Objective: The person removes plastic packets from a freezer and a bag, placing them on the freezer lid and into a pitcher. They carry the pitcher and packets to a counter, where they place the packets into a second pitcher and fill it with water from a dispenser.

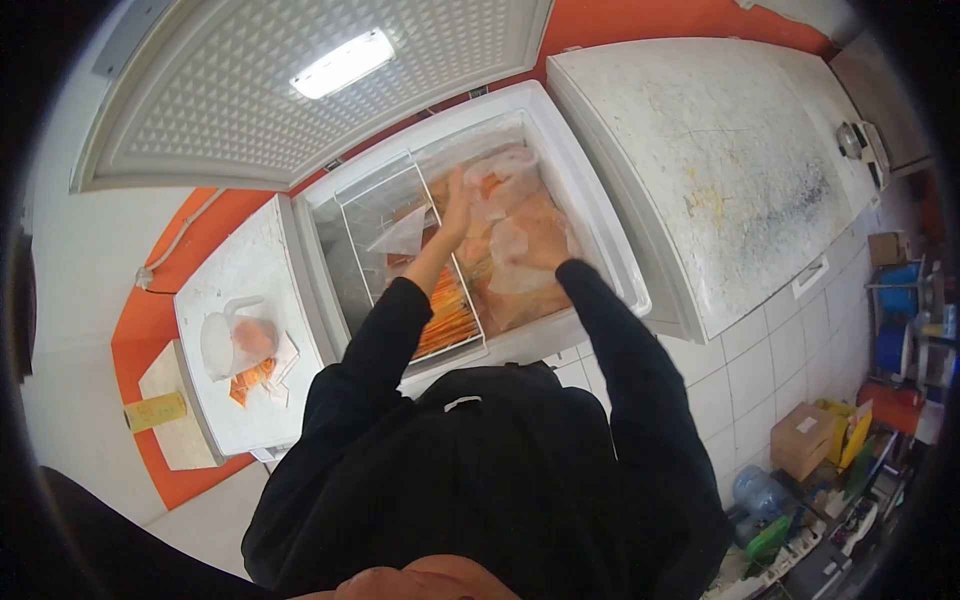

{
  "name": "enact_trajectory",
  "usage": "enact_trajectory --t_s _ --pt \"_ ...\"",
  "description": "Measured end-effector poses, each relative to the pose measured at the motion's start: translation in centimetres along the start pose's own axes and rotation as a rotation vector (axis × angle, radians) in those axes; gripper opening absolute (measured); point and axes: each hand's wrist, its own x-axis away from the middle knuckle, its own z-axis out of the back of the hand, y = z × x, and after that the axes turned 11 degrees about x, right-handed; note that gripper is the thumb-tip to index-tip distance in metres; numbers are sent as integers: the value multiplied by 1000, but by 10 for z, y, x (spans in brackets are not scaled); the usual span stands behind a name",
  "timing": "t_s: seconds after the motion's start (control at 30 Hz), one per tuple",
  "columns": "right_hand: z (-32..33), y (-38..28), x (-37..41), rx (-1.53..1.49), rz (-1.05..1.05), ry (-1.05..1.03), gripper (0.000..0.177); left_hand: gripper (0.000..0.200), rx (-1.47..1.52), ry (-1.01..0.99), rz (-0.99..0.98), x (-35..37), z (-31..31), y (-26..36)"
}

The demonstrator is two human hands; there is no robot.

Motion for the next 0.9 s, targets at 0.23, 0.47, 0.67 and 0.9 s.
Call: enact_trajectory --t_s 0.23,0.47,0.67,0.9 --pt "-43 1 61 -423 -319 -195 24 51 -854 -400 141 80 -41 -59" --pt "4 -9 41 -1303 -578 -69 20 16 -150 -16 -93 97 -66 -61" --pt "129 -69 23 -1469 -317 159 13 13 547 50 -17 87 -55 70" --pt "172 -168 37 -630 167 -401 48 14 632 279 -298 196 81 217"
